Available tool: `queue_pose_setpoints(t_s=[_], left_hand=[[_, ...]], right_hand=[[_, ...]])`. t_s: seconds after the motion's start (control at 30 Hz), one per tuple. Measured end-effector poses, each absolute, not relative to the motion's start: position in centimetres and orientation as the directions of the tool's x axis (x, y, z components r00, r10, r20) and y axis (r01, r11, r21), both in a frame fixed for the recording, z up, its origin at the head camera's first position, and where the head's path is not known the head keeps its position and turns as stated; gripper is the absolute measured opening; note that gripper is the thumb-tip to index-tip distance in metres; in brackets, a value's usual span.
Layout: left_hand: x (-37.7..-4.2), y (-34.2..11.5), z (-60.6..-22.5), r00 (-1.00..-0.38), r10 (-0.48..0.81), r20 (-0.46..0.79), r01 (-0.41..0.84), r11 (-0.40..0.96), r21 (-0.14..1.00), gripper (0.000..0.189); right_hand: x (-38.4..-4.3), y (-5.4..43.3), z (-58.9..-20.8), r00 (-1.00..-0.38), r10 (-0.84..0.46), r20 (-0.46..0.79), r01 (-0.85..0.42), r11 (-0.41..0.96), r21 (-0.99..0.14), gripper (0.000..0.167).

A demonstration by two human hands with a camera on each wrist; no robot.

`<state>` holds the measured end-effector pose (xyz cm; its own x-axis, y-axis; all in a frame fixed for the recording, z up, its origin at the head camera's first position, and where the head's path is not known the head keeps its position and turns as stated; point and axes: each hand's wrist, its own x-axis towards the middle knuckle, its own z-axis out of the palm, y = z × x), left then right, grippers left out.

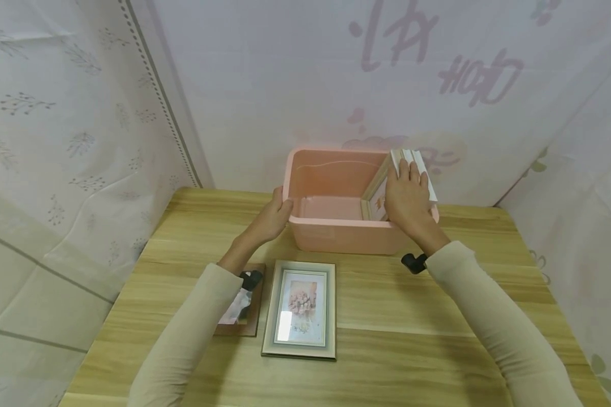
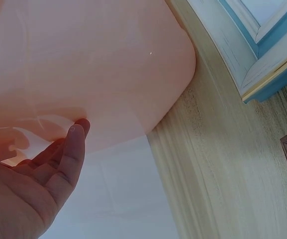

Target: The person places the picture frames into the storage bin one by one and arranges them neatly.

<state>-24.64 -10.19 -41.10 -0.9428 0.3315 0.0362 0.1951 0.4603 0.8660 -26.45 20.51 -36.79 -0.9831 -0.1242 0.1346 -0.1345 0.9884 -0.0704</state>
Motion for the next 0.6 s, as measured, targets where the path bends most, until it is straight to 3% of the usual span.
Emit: queue_pose_setpoints(t_s=[0.13, 0.6], left_hand=[[-24.7, -10.1, -41.2, -0.947, 0.321, 0.031, 0.185, 0.461, 0.868, 0.054], [-24.8, -9.9, -41.3, -0.946, 0.324, 0.031, 0.181, 0.443, 0.878, 0.054]], right_hand=[[-26.5, 20.5, -36.7, -0.983, -0.130, 0.133, -0.140, 0.988, -0.070, 0.076], [-26.0, 20.7, -35.7, -0.959, -0.188, 0.212, -0.230, 0.953, -0.196, 0.059]])
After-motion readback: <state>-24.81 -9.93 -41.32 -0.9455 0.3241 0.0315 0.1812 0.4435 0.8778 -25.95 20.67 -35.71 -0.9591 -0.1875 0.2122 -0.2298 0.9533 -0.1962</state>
